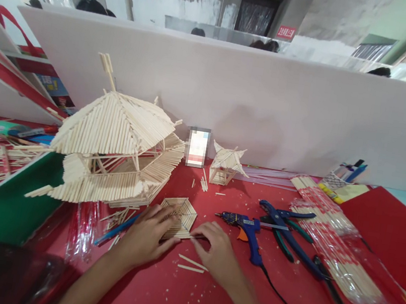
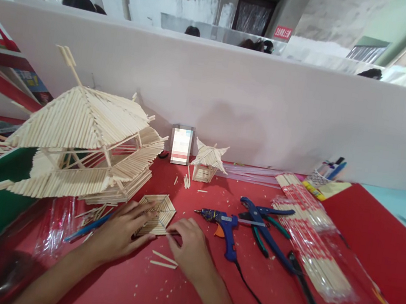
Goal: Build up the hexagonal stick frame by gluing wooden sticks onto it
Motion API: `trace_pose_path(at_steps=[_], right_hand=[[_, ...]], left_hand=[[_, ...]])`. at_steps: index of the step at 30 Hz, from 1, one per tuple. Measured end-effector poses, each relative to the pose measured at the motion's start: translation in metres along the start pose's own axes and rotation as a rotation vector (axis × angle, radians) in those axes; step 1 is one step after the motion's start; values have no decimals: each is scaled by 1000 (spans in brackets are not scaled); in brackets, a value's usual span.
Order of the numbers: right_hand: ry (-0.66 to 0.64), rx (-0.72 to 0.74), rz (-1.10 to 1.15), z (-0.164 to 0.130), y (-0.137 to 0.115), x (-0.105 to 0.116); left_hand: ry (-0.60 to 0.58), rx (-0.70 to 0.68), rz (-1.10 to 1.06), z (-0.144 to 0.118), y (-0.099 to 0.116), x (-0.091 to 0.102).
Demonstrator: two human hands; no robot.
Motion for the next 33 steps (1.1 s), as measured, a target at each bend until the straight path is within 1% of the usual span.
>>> trace_pose_path(at_steps=[3,7,9,11,13,16,19,23,26,28,30,31,33], right_hand=[[-14,-22,11,-1,0,8],[-27,-36,-80,0,0,24],[-27,-40,-126,0,0,32],[-55,-58,-153,-2,-1,37],[-120,-83,-163,-7,-3,36],[-234,-110,-191,-16,-10,28],[-303,-107,-238,-19,-22,23],[-322,-66,-283,-8,-41,28],[-288,-3,-327,12,-58,31],[-284,80,-341,31,-77,24],[-309,221,-333,50,-106,4],[-346,286,-344,58,-120,-12],[-428,359,-393,69,-144,-49]], left_hand=[[-4,4,-7,0,-1,-2],[18,10,-20,0,-3,-2],[10,10,-15,-1,-3,-2],[2,0,-3,-1,-3,-3],[12,-11,11,-1,0,-2],[52,-14,36,-2,3,-1],[60,-10,57,-3,6,-1],[54,-15,58,-4,6,0],[74,-27,46,-6,5,3],[66,-20,28,-6,6,0],[31,34,3,-1,6,-9],[8,105,-13,2,4,-16],[45,229,8,8,-1,-25]])
Point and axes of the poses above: each hand's wrist, its own z-axis towards the middle knuckle, its own x-axis out of the back of the hand, y = z × x, the point moved 7 cm from there along z, towards the middle knuckle, and after that the axes turned 1 degree about x, right-handed, at the moved point
